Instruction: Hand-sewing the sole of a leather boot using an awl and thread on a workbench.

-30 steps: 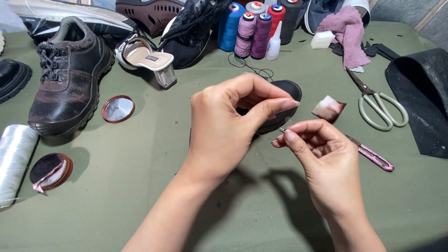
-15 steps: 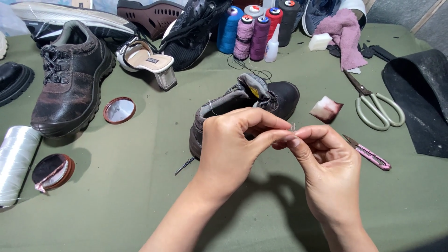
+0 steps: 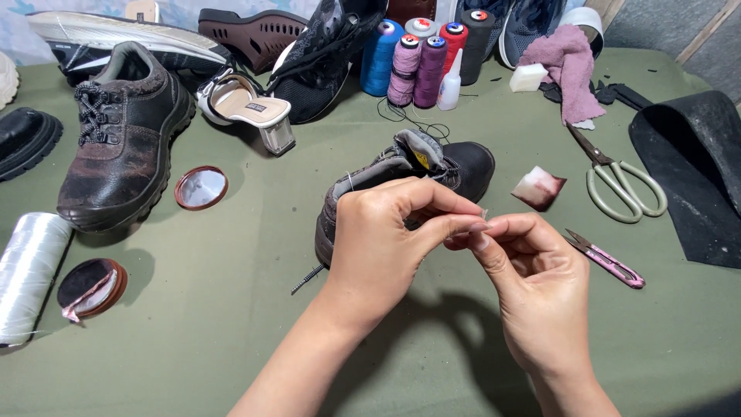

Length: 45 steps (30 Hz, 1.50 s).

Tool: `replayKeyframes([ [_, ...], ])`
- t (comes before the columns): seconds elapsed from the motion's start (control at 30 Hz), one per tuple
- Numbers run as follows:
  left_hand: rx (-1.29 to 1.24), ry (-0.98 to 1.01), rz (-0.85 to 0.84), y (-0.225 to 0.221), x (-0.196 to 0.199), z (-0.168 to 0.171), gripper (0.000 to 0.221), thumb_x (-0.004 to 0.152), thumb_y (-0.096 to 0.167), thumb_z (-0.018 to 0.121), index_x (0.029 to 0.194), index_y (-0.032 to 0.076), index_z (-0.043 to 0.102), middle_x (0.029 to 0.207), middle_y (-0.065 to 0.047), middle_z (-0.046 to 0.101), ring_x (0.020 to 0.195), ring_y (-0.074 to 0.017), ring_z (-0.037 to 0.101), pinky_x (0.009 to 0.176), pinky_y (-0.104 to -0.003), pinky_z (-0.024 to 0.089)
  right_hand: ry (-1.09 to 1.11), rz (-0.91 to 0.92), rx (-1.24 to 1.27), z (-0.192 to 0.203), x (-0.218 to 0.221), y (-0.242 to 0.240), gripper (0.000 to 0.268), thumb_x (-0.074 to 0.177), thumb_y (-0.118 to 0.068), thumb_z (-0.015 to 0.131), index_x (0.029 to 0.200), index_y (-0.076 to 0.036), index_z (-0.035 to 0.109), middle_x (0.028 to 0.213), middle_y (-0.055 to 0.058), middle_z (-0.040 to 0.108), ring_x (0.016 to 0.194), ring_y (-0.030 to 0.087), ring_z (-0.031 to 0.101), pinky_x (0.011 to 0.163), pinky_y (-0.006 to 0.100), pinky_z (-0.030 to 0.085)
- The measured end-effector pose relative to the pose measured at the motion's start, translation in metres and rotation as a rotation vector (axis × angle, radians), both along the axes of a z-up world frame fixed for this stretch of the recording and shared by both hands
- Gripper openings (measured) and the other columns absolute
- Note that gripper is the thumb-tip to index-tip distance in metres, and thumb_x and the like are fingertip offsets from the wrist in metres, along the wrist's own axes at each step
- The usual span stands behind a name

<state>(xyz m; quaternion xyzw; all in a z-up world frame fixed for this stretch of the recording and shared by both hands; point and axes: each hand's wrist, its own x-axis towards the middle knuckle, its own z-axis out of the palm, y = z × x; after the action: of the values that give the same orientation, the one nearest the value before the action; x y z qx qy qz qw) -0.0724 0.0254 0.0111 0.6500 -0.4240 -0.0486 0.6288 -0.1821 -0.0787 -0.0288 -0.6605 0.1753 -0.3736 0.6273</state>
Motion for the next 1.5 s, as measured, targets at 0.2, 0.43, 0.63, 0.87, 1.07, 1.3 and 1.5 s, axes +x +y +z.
replayKeyframes([
  [0.2, -0.017, 0.011, 0.019, 0.000, 0.001, 0.006, 0.004, 0.082, 0.008, 0.080, 0.081, 0.011, 0.079, 0.072, 0.000, 0.077, 0.060, -0.0046, 0.069, 0.062, -0.016, 0.058, 0.005, 0.005, 0.006, -0.002, 0.002, -0.001, 0.008, 0.095, -0.010, 0.069, 0.092, -0.004, 0.064, 0.089, 0.014, 0.077, 0.086, 0.021, 0.079, 0.090, 0.031, 0.065],
  [0.43, -0.024, -0.064, 0.078, 0.002, 0.004, 0.012, 0.005, 0.084, 0.012, 0.077, 0.080, 0.015, 0.079, 0.079, 0.005, 0.079, 0.070, -0.0033, 0.069, 0.067, -0.018, 0.055, 0.017, 0.006, 0.013, -0.008, 0.006, -0.003, 0.006, 0.094, -0.009, 0.069, 0.092, -0.004, 0.066, 0.088, 0.013, 0.076, 0.083, 0.022, 0.080, 0.088, 0.031, 0.064],
  [0.63, -0.061, -0.087, 0.129, 0.016, 0.011, 0.010, 0.003, 0.085, 0.012, 0.081, 0.083, 0.014, 0.079, 0.082, 0.002, 0.079, 0.077, -0.0044, 0.070, 0.075, -0.020, 0.055, 0.022, -0.009, 0.027, -0.012, 0.002, -0.006, 0.006, 0.095, -0.008, 0.069, 0.094, -0.005, 0.064, 0.088, 0.013, 0.077, 0.086, 0.022, 0.081, 0.090, 0.029, 0.062],
  [0.87, -0.116, 0.179, 0.255, 0.043, 0.027, -0.007, 0.005, 0.084, 0.001, 0.082, 0.086, 0.003, 0.078, 0.080, -0.005, 0.077, 0.073, -0.0078, 0.068, 0.071, -0.019, 0.058, 0.081, -0.034, 0.048, -0.013, -0.001, -0.004, 0.007, 0.094, -0.011, 0.069, 0.093, -0.006, 0.064, 0.088, 0.015, 0.079, 0.088, 0.021, 0.081, 0.091, 0.029, 0.061],
  [1.07, -0.197, 0.222, 0.284, 0.051, 0.027, -0.015, 0.006, 0.085, 0.003, 0.081, 0.087, 0.001, 0.076, 0.080, -0.007, 0.076, 0.070, -0.0098, 0.068, 0.071, -0.020, 0.059, 0.058, -0.047, -0.015, -0.019, -0.009, -0.004, 0.008, 0.096, -0.010, 0.068, 0.095, -0.004, 0.063, 0.088, 0.016, 0.078, 0.087, 0.023, 0.081, 0.091, 0.031, 0.063],
  [1.3, -0.217, 0.220, 0.318, 0.052, 0.027, -0.015, 0.007, 0.087, 0.004, 0.080, 0.089, 0.001, 0.074, 0.080, -0.009, 0.075, 0.070, -0.0109, 0.068, 0.070, -0.020, 0.058, 0.074, -0.033, 0.027, -0.025, -0.011, -0.005, 0.007, 0.094, -0.010, 0.069, 0.093, -0.004, 0.064, 0.086, 0.016, 0.078, 0.085, 0.023, 0.081, 0.090, 0.032, 0.064],
  [1.5, -0.063, 0.135, 0.455, 0.069, 0.021, -0.009, 0.004, 0.089, 0.006, 0.080, 0.088, 0.004, 0.077, 0.080, -0.005, 0.075, 0.071, -0.0083, 0.066, 0.068, -0.019, 0.057, 0.052, 0.025, -0.024, -0.039, -0.021, -0.006, 0.004, 0.094, -0.006, 0.068, 0.091, -0.005, 0.066, 0.087, 0.013, 0.078, 0.086, 0.021, 0.080, 0.087, 0.031, 0.065],
])
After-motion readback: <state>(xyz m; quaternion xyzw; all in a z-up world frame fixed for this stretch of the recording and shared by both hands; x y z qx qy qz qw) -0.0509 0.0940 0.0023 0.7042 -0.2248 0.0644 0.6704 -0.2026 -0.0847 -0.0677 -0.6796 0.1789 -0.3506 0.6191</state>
